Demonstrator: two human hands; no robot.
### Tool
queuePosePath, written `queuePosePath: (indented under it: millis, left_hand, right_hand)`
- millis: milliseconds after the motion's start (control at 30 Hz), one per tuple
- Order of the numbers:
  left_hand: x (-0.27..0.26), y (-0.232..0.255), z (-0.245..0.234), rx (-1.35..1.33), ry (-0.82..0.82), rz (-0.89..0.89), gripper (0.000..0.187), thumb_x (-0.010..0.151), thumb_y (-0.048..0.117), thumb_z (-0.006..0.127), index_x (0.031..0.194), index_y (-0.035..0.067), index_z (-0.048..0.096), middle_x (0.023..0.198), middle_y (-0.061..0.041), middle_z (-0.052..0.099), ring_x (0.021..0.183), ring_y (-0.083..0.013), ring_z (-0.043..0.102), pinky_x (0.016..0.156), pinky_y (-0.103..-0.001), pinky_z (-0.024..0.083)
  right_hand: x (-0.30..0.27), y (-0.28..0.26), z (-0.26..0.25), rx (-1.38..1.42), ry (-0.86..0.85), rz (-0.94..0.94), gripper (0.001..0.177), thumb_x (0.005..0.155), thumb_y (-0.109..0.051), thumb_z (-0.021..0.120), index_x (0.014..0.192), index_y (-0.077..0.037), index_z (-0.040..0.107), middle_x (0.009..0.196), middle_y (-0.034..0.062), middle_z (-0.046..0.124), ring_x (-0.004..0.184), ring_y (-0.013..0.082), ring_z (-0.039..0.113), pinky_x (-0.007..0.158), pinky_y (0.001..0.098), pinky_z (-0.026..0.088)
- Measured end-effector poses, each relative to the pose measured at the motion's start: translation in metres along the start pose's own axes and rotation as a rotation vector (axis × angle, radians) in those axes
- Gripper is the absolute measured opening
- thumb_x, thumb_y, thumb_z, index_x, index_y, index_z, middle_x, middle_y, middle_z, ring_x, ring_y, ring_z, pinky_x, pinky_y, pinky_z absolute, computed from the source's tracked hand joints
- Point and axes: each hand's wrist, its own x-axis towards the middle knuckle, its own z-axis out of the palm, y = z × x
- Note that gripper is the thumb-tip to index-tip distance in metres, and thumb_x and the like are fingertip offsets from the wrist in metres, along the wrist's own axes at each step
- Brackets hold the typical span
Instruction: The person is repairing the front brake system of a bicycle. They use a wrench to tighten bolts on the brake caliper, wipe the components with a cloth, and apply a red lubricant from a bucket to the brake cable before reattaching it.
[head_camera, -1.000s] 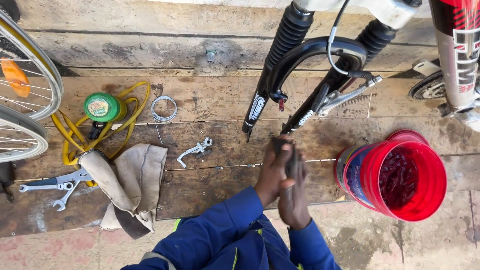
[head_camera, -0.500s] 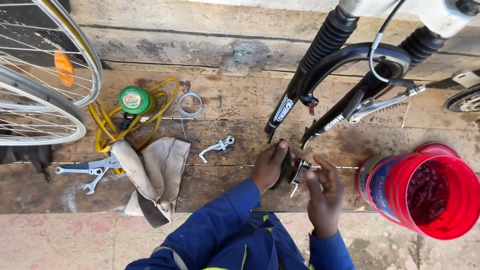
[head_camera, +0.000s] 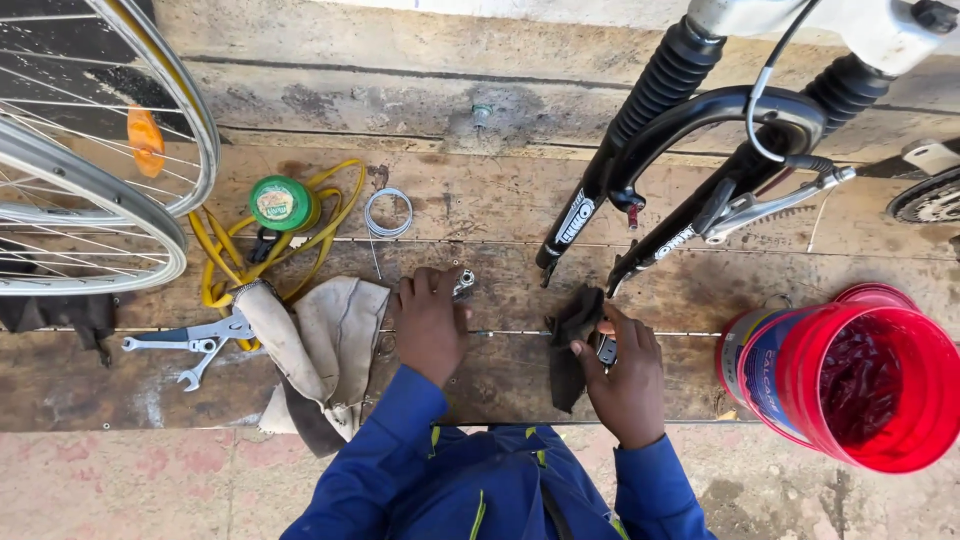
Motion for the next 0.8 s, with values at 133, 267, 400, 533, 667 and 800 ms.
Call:
queuePosePath:
  millis: [133,267,400,533,667,800]
  left_hand:
    - [0.0,-0.005,0.016,0.011,0.009,-0.025,0.049,0.086,0.019,0.071,0.131,0.015,0.053,0.102,-0.008,0.046,0.096,-0.0275,0.052,0.085,-0.044,0.044]
    - [-0.003,0.006,0.012,-0.343,0.084,-0.025,0.028,0.093,0.011,0.054,0.118,0.0,0.061,0.092,-0.02,0.062,0.087,-0.0366,0.066,0.075,-0.046,0.052]
    - [-0.006,0.044,-0.02,-0.899,0.003,0.066,0.028,0.089,0.004,0.057,0.114,-0.002,0.065,0.09,-0.026,0.067,0.082,-0.0451,0.07,0.062,-0.046,0.059]
    - [-0.009,0.085,-0.06,-1.105,-0.075,0.19,0.03,0.088,0.004,0.061,0.118,0.005,0.065,0.093,-0.018,0.066,0.081,-0.0345,0.072,0.065,-0.04,0.062]
    - [-0.011,0.102,-0.087,-1.177,-0.016,0.41,0.031,0.092,0.003,0.058,0.122,0.003,0.063,0.098,-0.021,0.064,0.091,-0.0443,0.067,0.071,-0.048,0.059]
    - [-0.01,0.105,-0.089,-1.153,-0.01,0.484,0.027,0.094,0.006,0.06,0.121,0.003,0.063,0.098,-0.017,0.063,0.091,-0.0428,0.066,0.076,-0.05,0.058]
  right_hand:
    - [0.005,-0.01,0.001,0.072,-0.067,0.001,0.056,0.076,-0.023,0.082,0.126,-0.005,0.063,0.094,0.0111,0.068,0.095,0.033,0.065,0.086,0.047,0.049]
    - [0.01,-0.04,-0.011,0.144,-0.053,-0.003,0.046,0.085,-0.018,0.076,0.126,-0.001,0.061,0.098,0.0162,0.065,0.097,0.0371,0.065,0.087,0.0498,0.049]
    - [0.011,-0.046,-0.019,0.514,-0.11,0.129,0.038,0.087,-0.014,0.071,0.123,-0.003,0.065,0.095,0.016,0.072,0.093,0.0331,0.072,0.086,0.0467,0.053]
    - [0.009,-0.05,-0.026,0.856,-0.088,0.223,0.032,0.096,-0.012,0.057,0.123,0.003,0.063,0.096,0.0209,0.071,0.088,0.0283,0.072,0.087,0.0431,0.054]
    - [0.011,-0.055,-0.038,0.929,0.051,0.078,0.02,0.095,-0.006,0.058,0.108,0.007,0.065,0.085,0.0187,0.066,0.081,0.0237,0.067,0.082,0.0397,0.055]
    - [0.009,-0.049,-0.04,0.96,0.085,0.051,0.013,0.093,-0.001,0.06,0.101,0.008,0.065,0.076,0.0164,0.064,0.076,0.0198,0.065,0.077,0.0363,0.054]
